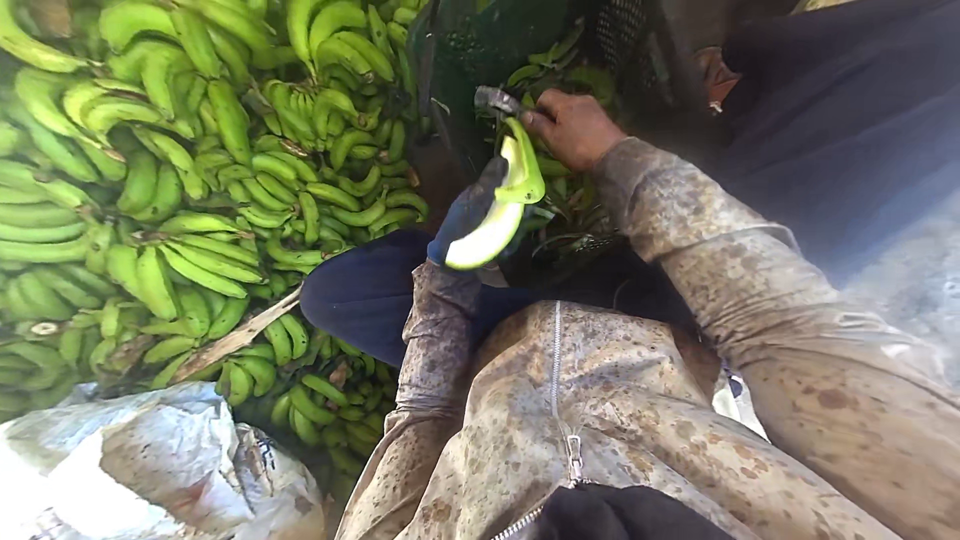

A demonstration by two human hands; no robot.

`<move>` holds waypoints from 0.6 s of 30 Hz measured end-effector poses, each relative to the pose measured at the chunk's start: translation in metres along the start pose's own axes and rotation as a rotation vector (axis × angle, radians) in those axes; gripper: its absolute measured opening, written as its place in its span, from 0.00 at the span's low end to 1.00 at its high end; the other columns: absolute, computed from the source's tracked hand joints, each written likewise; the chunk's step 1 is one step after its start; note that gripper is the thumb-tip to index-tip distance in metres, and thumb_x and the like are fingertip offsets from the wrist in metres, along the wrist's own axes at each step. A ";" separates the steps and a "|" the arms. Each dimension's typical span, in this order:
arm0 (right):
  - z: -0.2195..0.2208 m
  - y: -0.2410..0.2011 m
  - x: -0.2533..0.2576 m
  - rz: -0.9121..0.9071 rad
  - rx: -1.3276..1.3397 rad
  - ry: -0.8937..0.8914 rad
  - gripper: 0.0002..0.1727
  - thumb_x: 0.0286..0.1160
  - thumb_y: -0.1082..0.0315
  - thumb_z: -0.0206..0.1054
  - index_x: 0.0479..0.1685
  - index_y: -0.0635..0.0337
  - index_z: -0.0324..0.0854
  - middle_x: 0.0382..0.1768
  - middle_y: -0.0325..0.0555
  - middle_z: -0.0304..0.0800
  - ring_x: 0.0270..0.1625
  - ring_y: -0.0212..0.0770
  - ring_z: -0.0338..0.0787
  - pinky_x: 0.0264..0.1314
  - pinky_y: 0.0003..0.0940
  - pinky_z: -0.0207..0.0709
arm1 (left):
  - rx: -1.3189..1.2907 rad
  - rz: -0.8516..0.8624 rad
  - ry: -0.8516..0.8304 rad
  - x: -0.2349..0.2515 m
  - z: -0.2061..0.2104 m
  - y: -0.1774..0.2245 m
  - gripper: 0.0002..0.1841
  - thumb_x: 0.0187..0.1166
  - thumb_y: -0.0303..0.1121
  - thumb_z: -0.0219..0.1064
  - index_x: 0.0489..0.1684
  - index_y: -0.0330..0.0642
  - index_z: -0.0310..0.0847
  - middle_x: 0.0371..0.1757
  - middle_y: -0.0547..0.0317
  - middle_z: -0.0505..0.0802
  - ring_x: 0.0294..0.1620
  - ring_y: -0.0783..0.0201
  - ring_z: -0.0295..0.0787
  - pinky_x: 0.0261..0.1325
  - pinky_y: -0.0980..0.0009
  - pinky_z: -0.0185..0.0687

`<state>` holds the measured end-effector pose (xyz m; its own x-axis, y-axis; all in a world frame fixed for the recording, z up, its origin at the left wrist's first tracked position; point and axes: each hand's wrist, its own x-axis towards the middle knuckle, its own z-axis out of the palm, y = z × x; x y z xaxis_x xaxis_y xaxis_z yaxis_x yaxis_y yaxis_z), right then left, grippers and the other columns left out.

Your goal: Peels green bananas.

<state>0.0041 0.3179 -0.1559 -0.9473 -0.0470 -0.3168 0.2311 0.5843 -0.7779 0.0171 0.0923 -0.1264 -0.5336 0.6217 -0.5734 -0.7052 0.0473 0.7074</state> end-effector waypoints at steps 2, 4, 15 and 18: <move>-0.010 0.007 0.002 0.118 0.005 0.079 0.29 0.93 0.46 0.50 0.68 0.63 0.78 0.61 0.64 0.87 0.67 0.61 0.87 0.72 0.62 0.75 | -0.088 0.042 -0.096 -0.003 -0.005 -0.012 0.26 0.90 0.55 0.50 0.72 0.43 0.71 0.43 0.47 0.90 0.28 0.58 0.88 0.24 0.64 0.88; -0.014 0.004 -0.003 0.145 0.034 0.149 0.29 0.91 0.43 0.53 0.69 0.59 0.78 0.60 0.60 0.88 0.65 0.58 0.89 0.70 0.62 0.78 | -0.052 0.251 0.037 0.000 -0.006 -0.014 0.29 0.88 0.56 0.54 0.74 0.41 0.67 0.47 0.46 0.91 0.32 0.57 0.91 0.30 0.63 0.91; 0.053 -0.017 -0.043 -0.232 0.061 0.020 0.27 0.84 0.47 0.66 0.65 0.63 0.79 0.59 0.60 0.87 0.62 0.57 0.89 0.70 0.59 0.79 | -0.645 0.837 0.810 0.032 -0.013 0.029 0.22 0.93 0.49 0.42 0.61 0.39 0.69 0.49 0.44 0.86 0.52 0.50 0.88 0.55 0.44 0.86; 0.051 -0.021 -0.040 -0.210 0.112 0.031 0.27 0.84 0.48 0.66 0.66 0.63 0.77 0.59 0.60 0.86 0.62 0.55 0.89 0.69 0.55 0.80 | -0.637 0.811 0.812 0.034 -0.011 0.028 0.26 0.93 0.56 0.38 0.68 0.43 0.66 0.54 0.47 0.85 0.56 0.54 0.85 0.59 0.47 0.85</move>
<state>0.0490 0.2662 -0.1547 -0.9831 -0.1322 -0.1265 0.0500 0.4708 -0.8808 -0.0258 0.1059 -0.1310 -0.8770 -0.3564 -0.3222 -0.0294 -0.6295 0.7764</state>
